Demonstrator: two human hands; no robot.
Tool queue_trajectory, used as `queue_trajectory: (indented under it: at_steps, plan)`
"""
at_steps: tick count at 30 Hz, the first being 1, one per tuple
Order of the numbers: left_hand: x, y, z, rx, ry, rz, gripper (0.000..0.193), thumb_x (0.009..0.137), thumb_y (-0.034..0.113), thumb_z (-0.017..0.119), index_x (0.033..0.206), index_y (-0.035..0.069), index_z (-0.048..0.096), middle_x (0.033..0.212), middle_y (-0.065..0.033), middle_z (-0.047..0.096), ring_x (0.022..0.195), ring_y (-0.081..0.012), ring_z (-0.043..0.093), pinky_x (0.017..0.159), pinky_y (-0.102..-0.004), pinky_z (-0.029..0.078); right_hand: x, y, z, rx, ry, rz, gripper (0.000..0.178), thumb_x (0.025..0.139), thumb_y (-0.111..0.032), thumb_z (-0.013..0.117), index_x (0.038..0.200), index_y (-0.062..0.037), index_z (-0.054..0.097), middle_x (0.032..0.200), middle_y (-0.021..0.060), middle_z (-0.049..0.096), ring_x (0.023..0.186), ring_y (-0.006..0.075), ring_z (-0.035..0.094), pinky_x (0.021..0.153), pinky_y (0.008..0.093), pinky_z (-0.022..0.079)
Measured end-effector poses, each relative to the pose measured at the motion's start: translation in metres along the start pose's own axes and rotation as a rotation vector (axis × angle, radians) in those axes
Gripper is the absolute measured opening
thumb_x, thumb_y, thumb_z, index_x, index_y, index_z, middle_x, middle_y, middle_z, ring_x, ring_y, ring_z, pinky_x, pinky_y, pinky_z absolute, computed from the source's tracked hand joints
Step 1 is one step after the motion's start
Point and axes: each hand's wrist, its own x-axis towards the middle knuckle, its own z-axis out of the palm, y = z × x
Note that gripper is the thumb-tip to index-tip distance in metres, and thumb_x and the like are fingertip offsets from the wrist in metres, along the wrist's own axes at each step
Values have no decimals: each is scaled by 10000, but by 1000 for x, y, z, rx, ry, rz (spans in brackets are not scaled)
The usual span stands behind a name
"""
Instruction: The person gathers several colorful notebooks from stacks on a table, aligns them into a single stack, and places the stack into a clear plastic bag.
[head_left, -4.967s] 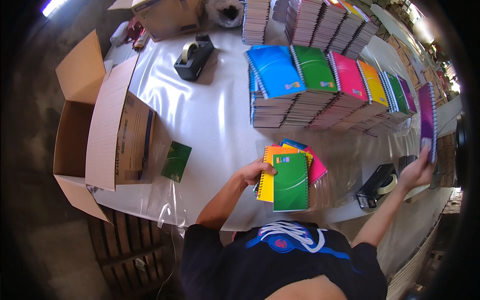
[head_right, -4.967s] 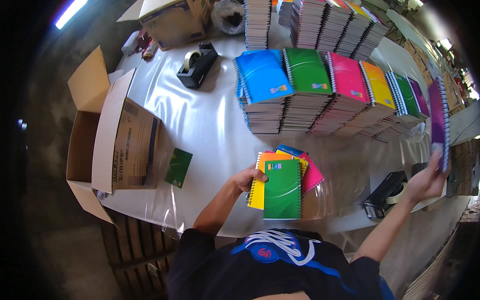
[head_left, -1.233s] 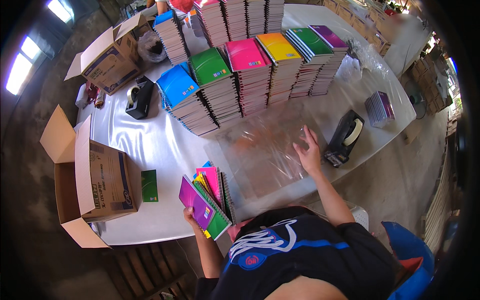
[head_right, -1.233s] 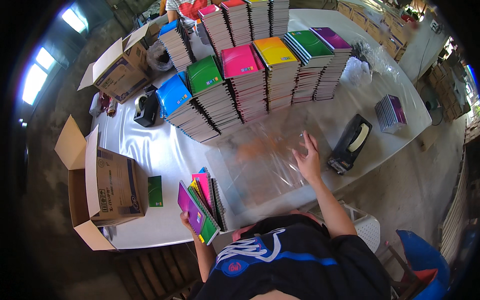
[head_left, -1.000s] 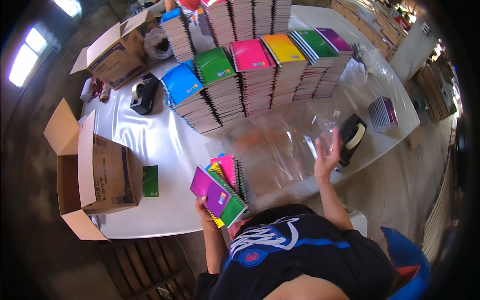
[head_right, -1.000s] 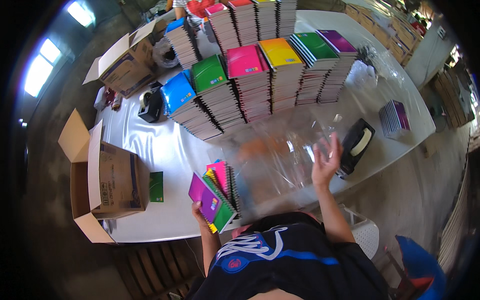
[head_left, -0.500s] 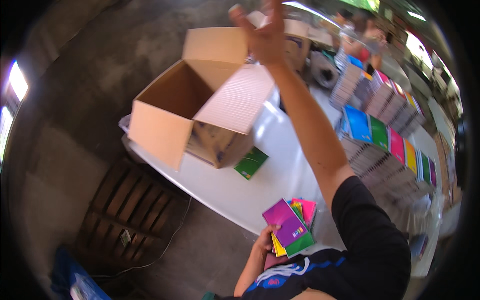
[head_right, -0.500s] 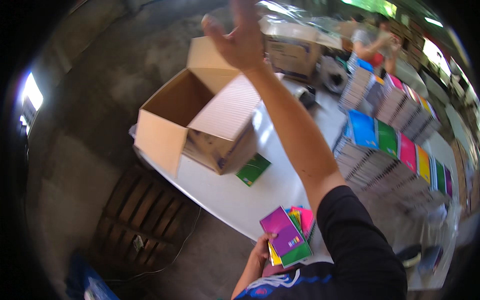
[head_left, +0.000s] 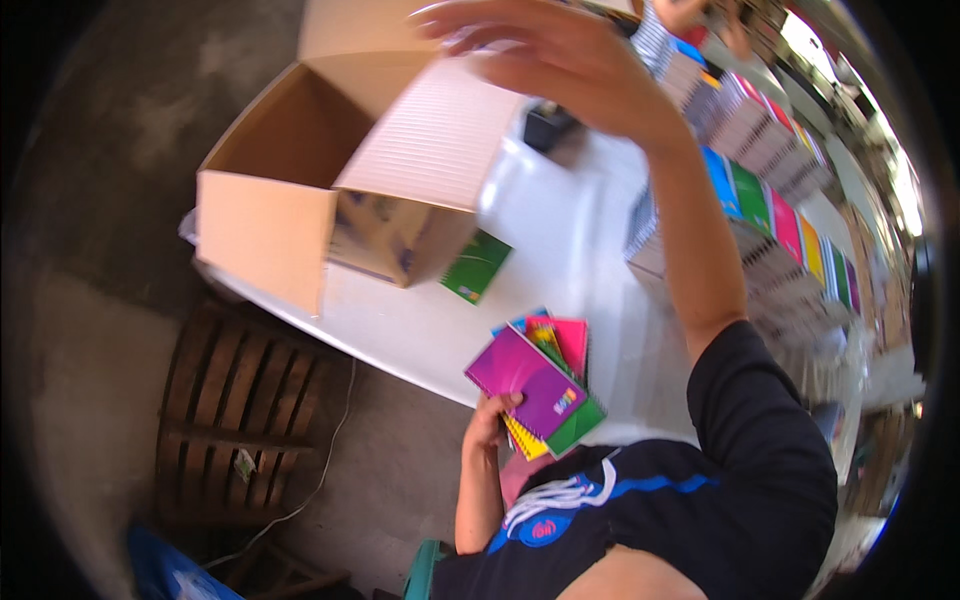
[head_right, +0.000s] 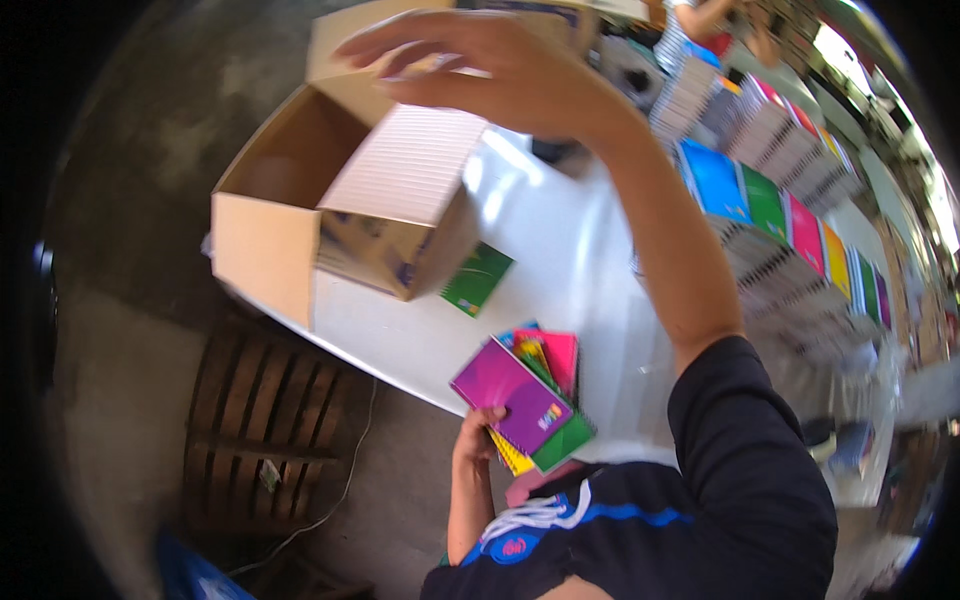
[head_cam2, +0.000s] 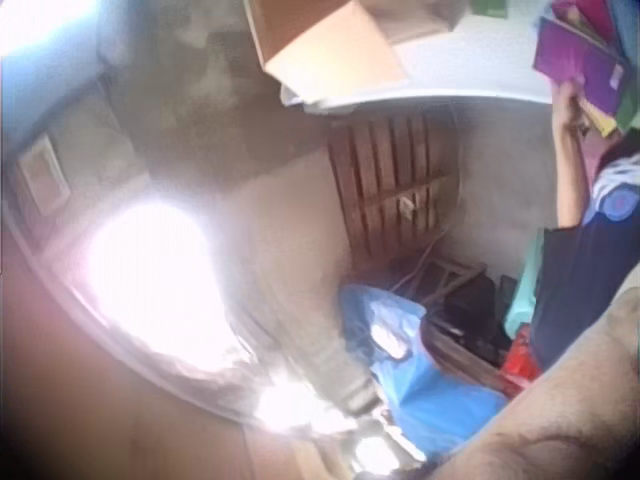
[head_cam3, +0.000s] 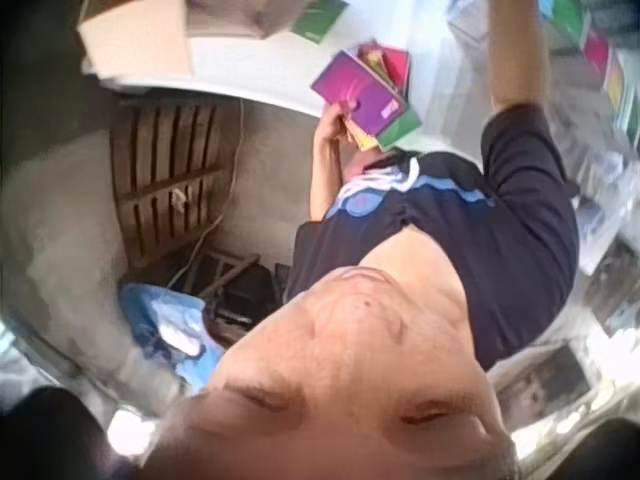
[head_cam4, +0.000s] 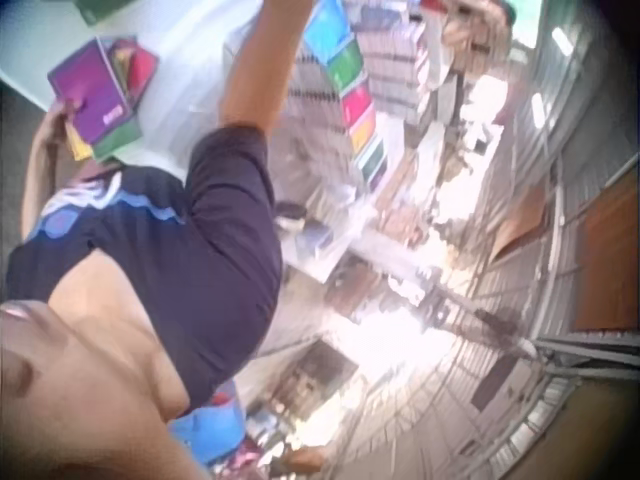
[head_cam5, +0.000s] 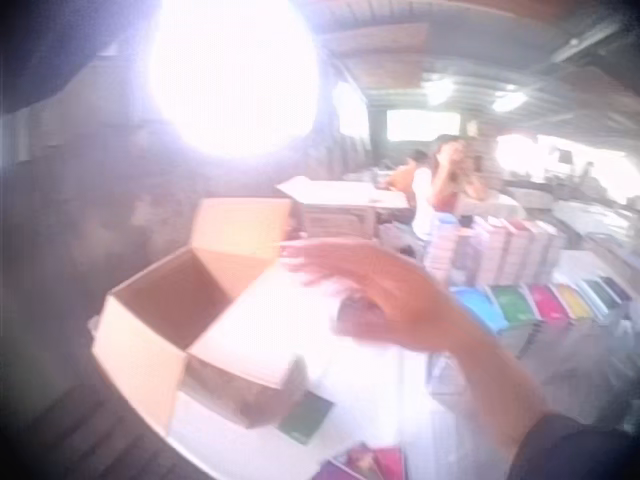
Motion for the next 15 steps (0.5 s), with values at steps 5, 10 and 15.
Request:
queue_trajectory:
  at_steps: [5, 10, 15]
  plan:
    - [36, 6, 54, 597, -260, 380, 811, 647, 174, 745, 1292, 17, 279, 1166, -125, 494, 1069, -227, 516, 914, -358, 431, -255, -56, 41, 89, 238, 626, 1260, 591, -360, 839, 1436, -144, -71, 1499, 143, 145, 1350, 262, 249, 1093, 397, 199]
    - [70, 4, 41, 806, -574, 476, 963, 598, 30, 771, 1337, 78, 155, 1242, -175, 431, 1165, -272, 460, 975, -393, 390, -302, -46, 112, 540, 677, 605, 1374, 585, -72, 866, 1434, -198, -207, 1313, 138, 418, 1189, 234, 450, 1032, 375, 344]
    - [85, 12, 50, 894, -413, 256, 964, 545, 64, 814, 1299, 50, 213, 1194, -148, 447, 1128, -256, 488, 944, -387, 421, -330, -14, 140, 482, 538, 781, 1170, 624, -41, 802, 1475, -162, 7, 1312, 127, 406, 1187, 225, 436, 1029, 342, 331]
